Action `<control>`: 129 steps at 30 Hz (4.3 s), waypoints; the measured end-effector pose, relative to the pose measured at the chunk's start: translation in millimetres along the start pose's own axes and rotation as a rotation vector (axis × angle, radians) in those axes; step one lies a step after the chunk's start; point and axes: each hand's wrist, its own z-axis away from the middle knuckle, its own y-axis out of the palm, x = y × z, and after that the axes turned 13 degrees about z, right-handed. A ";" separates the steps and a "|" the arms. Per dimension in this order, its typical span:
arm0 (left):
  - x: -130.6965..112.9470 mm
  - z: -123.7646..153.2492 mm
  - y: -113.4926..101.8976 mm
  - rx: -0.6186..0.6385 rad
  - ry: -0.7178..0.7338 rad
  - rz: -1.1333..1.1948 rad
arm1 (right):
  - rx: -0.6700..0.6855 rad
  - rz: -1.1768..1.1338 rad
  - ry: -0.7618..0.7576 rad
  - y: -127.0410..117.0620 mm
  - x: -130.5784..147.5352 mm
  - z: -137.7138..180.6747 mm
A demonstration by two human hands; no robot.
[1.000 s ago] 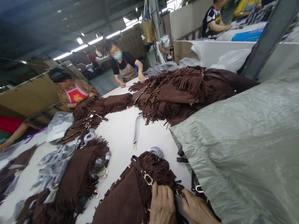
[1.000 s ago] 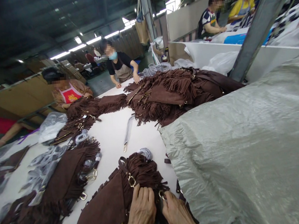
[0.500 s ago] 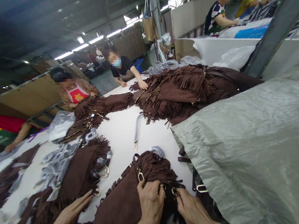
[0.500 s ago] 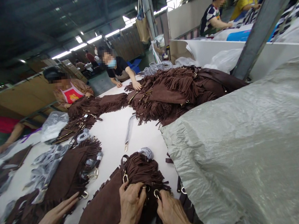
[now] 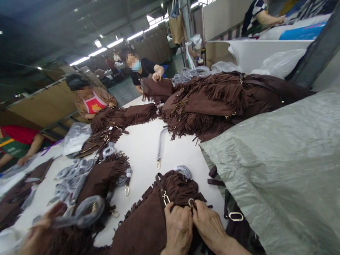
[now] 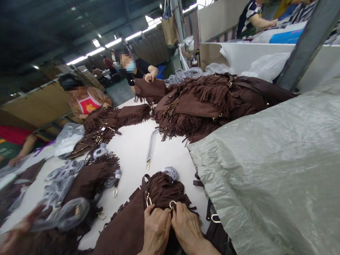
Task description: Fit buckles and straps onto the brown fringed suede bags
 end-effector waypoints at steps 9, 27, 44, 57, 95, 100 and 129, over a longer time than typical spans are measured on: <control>0.9 5.6 2.2 0.034 -0.023 0.030 | -0.018 -0.018 -0.023 -3.2 3.4 6.2; -4.3 1.8 -10.3 -0.070 0.040 0.081 | 0.460 -0.603 0.217 -35.7 -16.7 4.3; -15.0 4.5 38.2 0.424 -0.205 -0.455 | 0.432 -0.964 0.409 -41.1 -32.2 -60.5; -24.9 -5.2 18.9 0.650 -0.164 -0.340 | 0.256 0.121 0.050 16.6 -107.1 53.4; -28.3 1.2 1.3 0.493 -0.394 0.897 | 0.507 -1.554 1.059 -54.3 -34.5 19.5; -24.9 10.3 7.2 0.564 -0.236 0.856 | 0.395 -1.625 1.123 -35.8 -39.7 10.5; -25.1 -8.0 11.7 0.572 -0.773 1.228 | 0.039 -1.837 1.175 -42.3 -55.8 -33.9</control>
